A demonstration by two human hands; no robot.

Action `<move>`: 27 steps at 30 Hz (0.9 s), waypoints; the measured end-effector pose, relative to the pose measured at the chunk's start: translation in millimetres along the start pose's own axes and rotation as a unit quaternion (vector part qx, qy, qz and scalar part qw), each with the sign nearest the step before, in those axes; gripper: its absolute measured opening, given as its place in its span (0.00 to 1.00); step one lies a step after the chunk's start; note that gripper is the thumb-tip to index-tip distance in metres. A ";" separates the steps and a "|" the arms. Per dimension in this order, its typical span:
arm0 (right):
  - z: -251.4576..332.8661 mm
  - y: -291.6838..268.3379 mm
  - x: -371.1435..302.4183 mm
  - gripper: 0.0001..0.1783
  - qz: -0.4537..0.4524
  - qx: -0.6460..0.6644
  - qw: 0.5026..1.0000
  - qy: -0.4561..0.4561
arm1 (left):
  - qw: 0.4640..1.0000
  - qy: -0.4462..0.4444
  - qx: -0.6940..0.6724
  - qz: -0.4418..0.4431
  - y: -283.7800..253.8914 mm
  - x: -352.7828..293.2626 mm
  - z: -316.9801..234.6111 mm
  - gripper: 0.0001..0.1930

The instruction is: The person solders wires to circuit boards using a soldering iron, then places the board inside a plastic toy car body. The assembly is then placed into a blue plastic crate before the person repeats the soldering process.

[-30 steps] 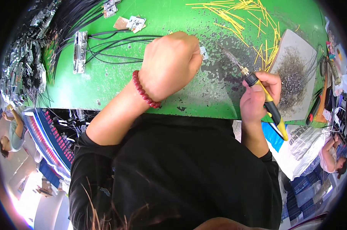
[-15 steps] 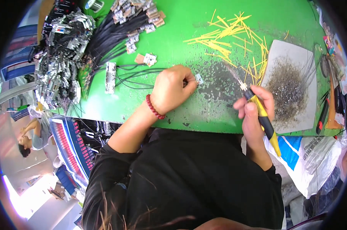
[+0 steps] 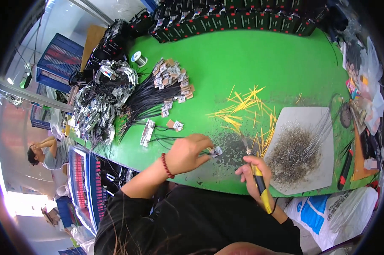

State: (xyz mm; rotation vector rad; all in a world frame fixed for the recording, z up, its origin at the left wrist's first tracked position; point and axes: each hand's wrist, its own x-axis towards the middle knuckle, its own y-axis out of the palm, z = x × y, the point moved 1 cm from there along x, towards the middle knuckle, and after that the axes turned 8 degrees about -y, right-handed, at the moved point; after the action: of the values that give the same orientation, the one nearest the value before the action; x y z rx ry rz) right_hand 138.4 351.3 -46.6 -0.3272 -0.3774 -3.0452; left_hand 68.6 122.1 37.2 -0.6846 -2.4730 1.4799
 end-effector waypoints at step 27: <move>-3.7 -2.0 4.5 0.12 -0.047 0.091 0.995 0.000 | 0.937 0.047 0.029 -0.344 -208.5 236.5 73.8 0.11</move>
State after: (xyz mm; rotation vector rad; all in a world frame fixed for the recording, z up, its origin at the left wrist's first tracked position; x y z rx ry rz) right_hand 133.1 352.2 -49.6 -0.3085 -0.6838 -3.0704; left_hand -228.2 92.5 163.3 0.1311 -2.2285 1.1923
